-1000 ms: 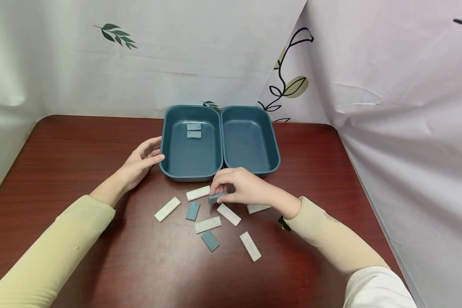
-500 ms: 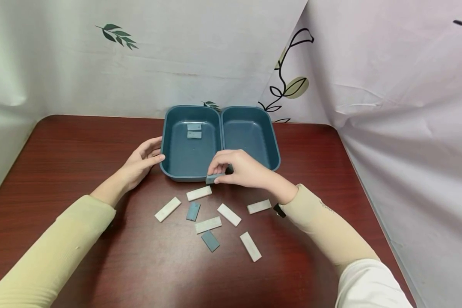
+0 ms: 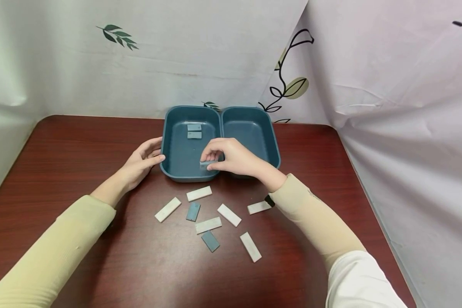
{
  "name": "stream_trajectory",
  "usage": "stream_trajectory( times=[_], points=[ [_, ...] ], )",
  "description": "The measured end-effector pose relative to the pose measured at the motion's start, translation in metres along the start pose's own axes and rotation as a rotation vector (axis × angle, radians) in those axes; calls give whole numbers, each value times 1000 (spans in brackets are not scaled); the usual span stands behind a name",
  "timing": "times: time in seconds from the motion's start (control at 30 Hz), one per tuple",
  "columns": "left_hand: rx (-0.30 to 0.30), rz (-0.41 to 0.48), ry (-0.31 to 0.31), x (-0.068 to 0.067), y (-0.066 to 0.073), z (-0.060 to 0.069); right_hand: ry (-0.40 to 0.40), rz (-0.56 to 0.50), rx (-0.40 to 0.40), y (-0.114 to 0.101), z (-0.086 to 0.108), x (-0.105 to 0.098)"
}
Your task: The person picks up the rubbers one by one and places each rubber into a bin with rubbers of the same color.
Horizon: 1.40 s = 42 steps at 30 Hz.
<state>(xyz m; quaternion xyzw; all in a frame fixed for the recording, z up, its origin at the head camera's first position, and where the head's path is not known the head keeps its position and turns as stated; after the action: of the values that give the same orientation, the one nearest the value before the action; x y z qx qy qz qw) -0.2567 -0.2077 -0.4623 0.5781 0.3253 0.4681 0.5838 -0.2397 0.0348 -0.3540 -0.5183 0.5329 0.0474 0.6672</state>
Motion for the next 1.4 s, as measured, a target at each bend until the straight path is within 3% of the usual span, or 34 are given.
stream_trajectory(
  times=[0.5,0.9,1.4],
  points=[
    [-23,-17,1,-1,-1,0,11,-18,91,23,-30,2],
    [-3,-3,-2,-1,-1,0,23,-59,188,47,-51,6],
    [4,10,0,0,0,-1,1,-54,228,59,-73,15]
  ],
)
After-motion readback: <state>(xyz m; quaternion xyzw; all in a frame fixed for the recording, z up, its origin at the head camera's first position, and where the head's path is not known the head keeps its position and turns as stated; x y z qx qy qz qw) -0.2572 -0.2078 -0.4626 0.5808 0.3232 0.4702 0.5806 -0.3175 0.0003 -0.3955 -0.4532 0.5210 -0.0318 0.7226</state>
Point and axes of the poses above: each hand's wrist, its own z-axis away from the middle knuckle, its own x-axis out of the palm, y = z × x, the point moved 7 cm from there along -z, towards the middle knuckle, and after that the axes turned 4 degrees about z, right-handed, at the moved point
